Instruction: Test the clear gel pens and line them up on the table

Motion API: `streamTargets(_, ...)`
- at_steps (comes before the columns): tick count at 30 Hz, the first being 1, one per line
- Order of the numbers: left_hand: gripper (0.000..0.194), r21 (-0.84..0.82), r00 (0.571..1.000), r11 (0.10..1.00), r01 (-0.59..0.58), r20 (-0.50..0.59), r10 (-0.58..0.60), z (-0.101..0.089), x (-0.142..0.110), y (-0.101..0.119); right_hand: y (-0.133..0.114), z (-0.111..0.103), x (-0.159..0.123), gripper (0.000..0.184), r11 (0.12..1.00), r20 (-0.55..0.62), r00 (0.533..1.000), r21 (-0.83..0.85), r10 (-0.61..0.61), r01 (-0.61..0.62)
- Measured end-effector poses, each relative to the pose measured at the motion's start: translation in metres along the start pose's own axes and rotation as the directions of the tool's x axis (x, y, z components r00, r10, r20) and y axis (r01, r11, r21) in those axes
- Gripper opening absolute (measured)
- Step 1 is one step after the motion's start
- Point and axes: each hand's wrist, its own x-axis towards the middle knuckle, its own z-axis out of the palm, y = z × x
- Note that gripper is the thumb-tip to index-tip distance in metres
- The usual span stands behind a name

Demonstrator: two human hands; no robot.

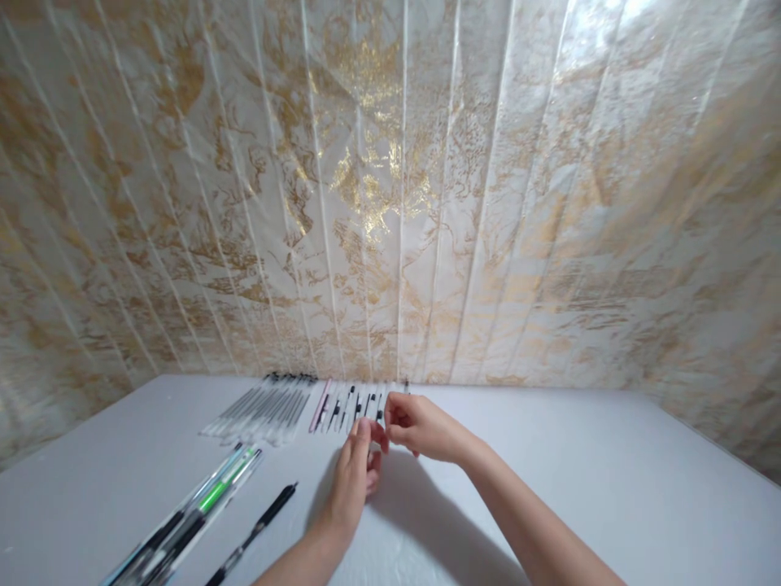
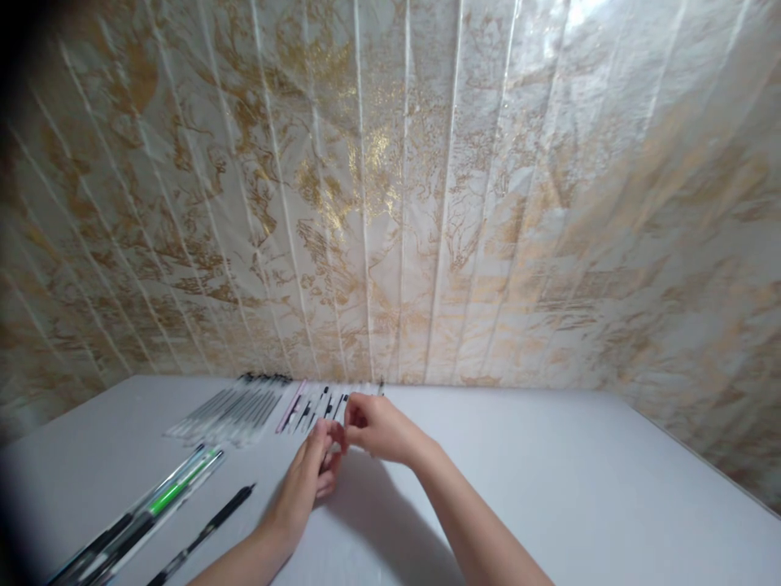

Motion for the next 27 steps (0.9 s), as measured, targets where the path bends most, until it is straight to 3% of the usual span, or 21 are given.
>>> streamTargets(6, 0.059, 0.045, 0.996, 0.998, -0.049, -0.069, 0.052, 0.004, -0.004, 0.001, -0.006, 0.006, -0.003, 0.018, 0.995, 0.209, 0.973, -0.016, 0.101, -0.100)
streamTargets(11, 0.063, 0.116, 0.994, 0.992, -0.038, -0.099, 0.050, 0.008, -0.012, 0.007, -0.010, 0.022, -0.002, 0.010, 0.983, 0.103, 0.992, -0.177, 0.077, -0.058)
streamTargets(15, 0.064, 0.165, 0.990, 0.985, -0.059, -0.120, 0.080, 0.009, -0.015, 0.007, -0.014, 0.019, -0.004, 0.008, 0.978, 0.136, 0.990, -0.211, 0.040, -0.011)
streamTargets(20, 0.068, 0.192, 0.994, 0.979, -0.064, -0.077, 0.080, 0.006, -0.013, -0.001, -0.019, 0.015, -0.005, 0.009, 0.943, 0.228, 0.970, -0.334, 0.081, -0.001)
streamTargets(24, 0.071, 0.221, 0.993, 0.972, -0.085, -0.059, 0.101, 0.002, -0.007, -0.006, -0.013, 0.006, -0.001, 0.008, 0.979, 0.268, 0.961, -0.203, 0.064, -0.008)
streamTargets(27, 0.063, 0.283, 0.987, 0.949, -0.139, -0.038, 0.156, 0.004, -0.004, -0.007, 0.003, -0.020, -0.001, 0.005, 0.993, 0.151, 0.983, -0.072, 0.102, -0.092)
